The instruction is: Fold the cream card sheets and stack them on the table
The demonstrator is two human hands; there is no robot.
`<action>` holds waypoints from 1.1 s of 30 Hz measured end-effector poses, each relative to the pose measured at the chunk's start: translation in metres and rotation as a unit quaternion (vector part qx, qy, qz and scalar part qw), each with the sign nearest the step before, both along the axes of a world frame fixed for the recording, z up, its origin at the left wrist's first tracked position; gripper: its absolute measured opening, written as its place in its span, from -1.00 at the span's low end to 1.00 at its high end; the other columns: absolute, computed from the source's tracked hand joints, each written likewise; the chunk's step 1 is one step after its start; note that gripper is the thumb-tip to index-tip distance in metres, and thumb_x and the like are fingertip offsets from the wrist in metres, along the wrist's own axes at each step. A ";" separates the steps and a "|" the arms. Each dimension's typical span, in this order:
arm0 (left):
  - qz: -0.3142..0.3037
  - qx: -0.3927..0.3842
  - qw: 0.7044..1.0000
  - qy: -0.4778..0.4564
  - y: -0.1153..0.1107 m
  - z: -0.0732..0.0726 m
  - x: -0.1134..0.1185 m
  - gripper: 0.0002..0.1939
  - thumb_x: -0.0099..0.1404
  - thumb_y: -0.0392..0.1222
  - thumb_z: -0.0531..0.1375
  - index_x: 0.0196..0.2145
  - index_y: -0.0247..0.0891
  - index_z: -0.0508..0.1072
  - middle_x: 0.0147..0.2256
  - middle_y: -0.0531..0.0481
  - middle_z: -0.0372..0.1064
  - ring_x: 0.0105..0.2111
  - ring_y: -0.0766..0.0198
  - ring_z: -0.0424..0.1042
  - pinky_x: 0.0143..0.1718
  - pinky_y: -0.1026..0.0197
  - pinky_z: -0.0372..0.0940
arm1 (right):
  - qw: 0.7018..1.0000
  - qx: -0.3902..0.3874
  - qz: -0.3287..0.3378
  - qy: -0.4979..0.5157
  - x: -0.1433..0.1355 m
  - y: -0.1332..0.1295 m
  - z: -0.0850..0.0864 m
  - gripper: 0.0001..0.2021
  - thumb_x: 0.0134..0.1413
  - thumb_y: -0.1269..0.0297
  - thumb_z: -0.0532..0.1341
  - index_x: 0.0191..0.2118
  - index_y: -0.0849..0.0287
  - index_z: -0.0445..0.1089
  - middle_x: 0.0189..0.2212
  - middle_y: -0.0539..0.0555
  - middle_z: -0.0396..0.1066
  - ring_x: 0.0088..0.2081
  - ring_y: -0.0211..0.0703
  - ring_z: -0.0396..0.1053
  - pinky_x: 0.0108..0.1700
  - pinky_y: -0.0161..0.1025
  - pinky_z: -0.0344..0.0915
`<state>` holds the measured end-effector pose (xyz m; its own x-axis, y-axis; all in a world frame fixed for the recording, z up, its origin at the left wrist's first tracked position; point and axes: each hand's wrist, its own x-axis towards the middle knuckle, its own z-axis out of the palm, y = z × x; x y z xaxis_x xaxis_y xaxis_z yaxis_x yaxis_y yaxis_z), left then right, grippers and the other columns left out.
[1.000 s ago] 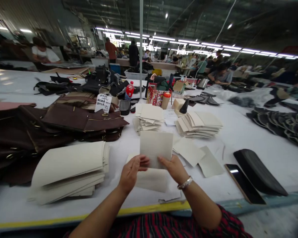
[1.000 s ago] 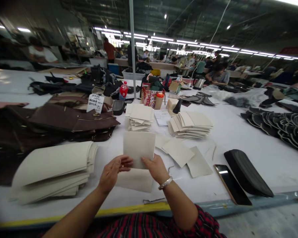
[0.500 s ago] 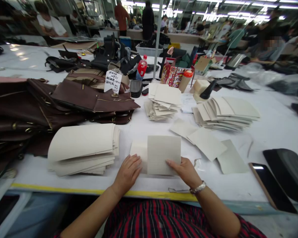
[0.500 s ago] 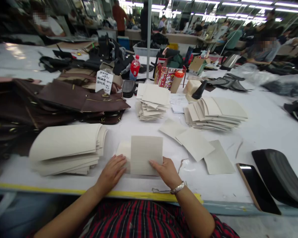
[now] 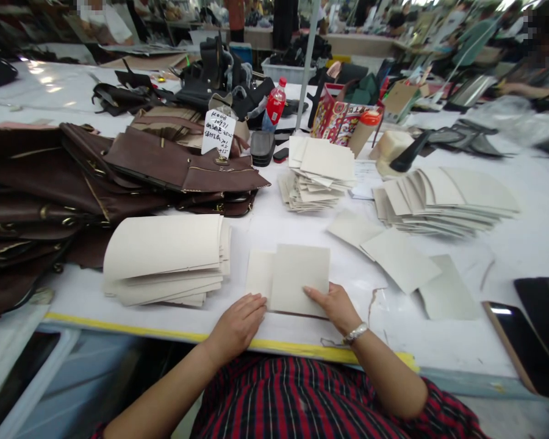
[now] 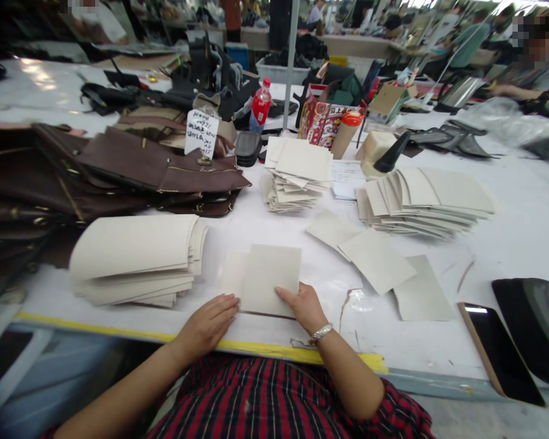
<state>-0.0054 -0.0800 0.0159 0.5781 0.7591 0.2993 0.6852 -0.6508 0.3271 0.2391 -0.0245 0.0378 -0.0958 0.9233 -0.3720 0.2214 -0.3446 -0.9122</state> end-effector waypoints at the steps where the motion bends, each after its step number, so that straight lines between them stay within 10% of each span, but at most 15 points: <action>1: -0.003 0.002 1.000 0.000 0.000 0.001 0.000 -0.70 0.24 -0.35 -0.04 -0.08 -0.32 0.30 -0.05 -0.15 0.26 0.01 0.17 0.18 0.04 0.01 0.15 | 1.000 0.001 0.006 -0.006 0.000 0.001 -0.001 -0.63 -0.16 0.12 0.22 -0.23 0.30 0.41 -0.25 0.14 0.44 -0.20 -0.03 0.39 -0.12 -0.14 0.32; 33: -0.007 0.015 0.999 0.047 -0.012 0.000 -0.008 -0.63 0.23 -0.38 -0.08 -0.01 -0.31 0.24 -0.02 -0.13 0.24 0.02 0.16 0.15 0.06 0.00 0.08 | 0.996 0.042 0.033 -0.070 -0.007 0.002 -0.009 -0.67 -0.16 0.14 0.22 -0.27 0.27 0.42 -0.29 0.12 0.46 -0.25 -0.05 0.41 -0.17 -0.18 0.34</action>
<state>-0.0136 -0.0916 0.0156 0.6155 0.7419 0.2661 0.7022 -0.6695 0.2422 0.2322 -0.0229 0.0287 -0.1103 0.9450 -0.3078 0.3674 -0.2490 -0.8961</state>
